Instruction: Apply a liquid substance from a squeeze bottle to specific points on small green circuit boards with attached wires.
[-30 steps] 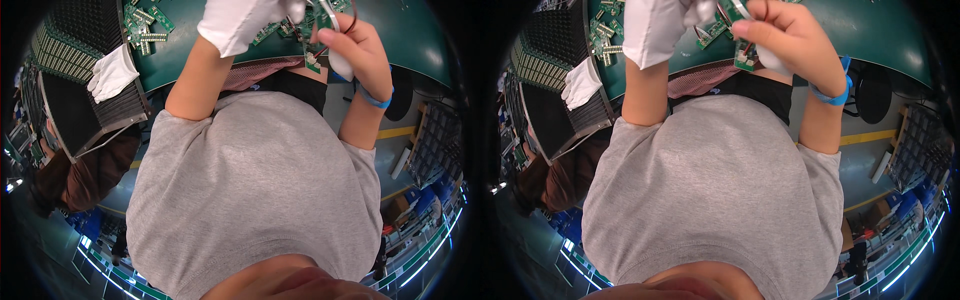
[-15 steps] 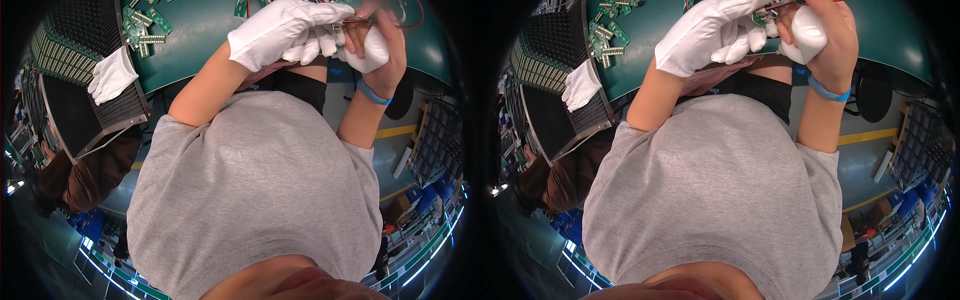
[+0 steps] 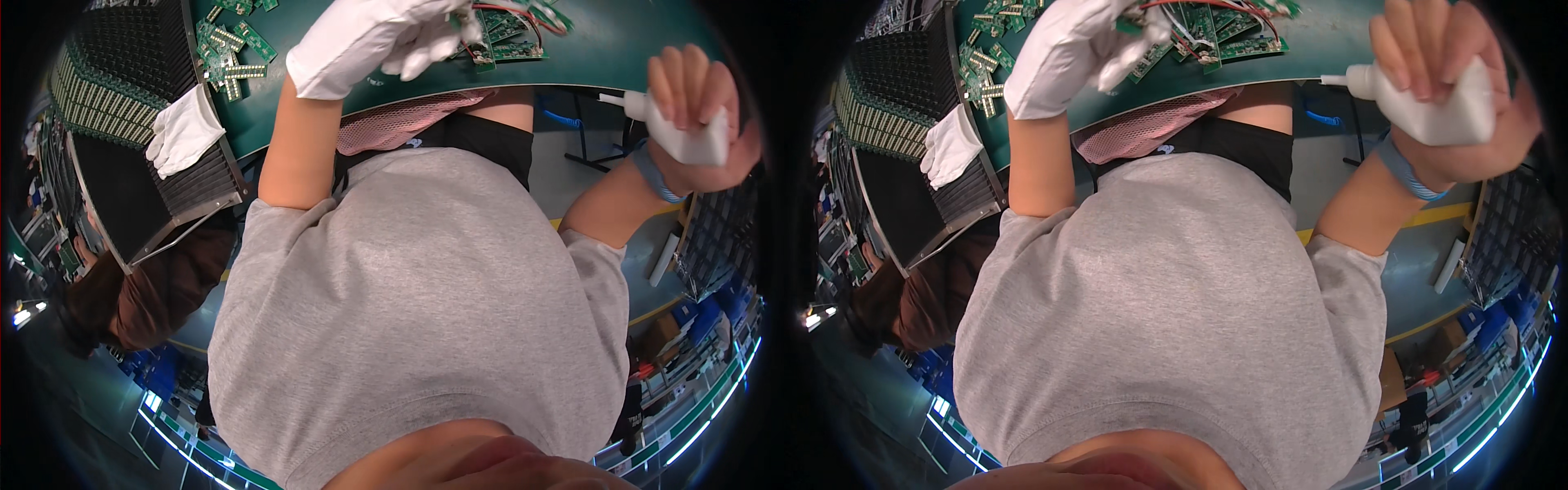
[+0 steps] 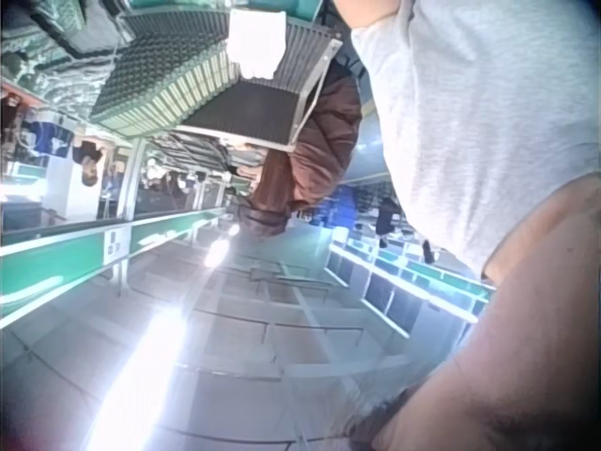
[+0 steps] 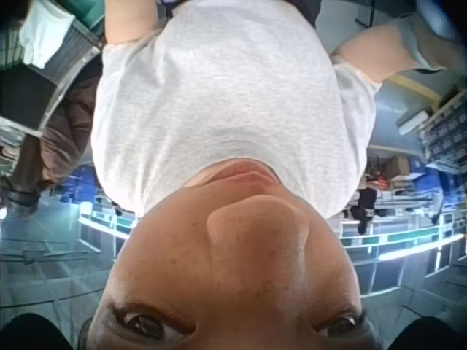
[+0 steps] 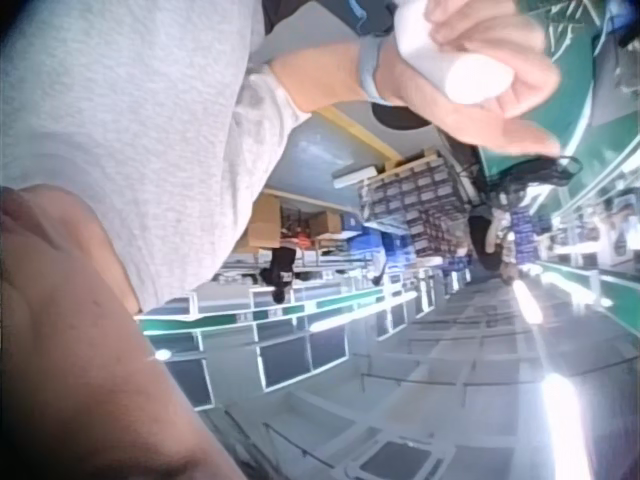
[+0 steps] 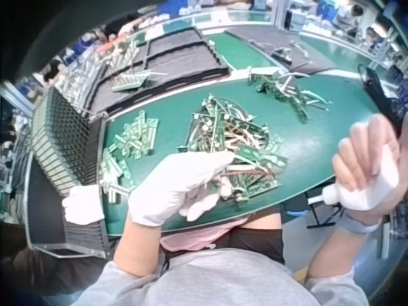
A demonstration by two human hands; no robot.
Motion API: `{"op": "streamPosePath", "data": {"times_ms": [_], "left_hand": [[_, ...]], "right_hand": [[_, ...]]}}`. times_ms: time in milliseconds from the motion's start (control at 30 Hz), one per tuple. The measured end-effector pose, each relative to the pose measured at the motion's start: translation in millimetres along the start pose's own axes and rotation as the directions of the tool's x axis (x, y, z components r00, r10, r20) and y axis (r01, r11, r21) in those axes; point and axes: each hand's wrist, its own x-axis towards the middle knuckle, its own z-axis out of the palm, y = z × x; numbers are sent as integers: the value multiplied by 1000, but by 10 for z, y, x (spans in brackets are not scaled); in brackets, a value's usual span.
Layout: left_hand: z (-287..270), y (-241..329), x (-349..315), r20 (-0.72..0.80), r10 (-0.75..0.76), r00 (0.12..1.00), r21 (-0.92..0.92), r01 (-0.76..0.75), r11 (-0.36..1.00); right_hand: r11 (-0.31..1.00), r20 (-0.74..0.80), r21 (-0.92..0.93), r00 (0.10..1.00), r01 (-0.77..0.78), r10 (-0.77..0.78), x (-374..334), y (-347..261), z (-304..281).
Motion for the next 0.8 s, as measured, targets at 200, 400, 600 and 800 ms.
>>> {"op": "streamPosePath", "data": {"times_ms": [200, 400, 600, 800], "left_hand": [[-137, -290, 122, 246, 15, 969, -231, 44, 972], [-45, -347, 160, 212, 118, 970, 113, -144, 983], [25, -286, 167, 218, 126, 968, 181, -167, 969], [28, -297, 194, 211, 51, 976, 79, -69, 994]], "right_hand": [[993, 229, -40, 968, 110, -98, 143, -85, -167], [993, 49, 42, 993, 108, -110, 499, 174, 691], [986, -22, 131, 995, 101, -99, 609, 277, 807], [971, -44, 205, 992, 123, -116, 624, 364, 819]]}}
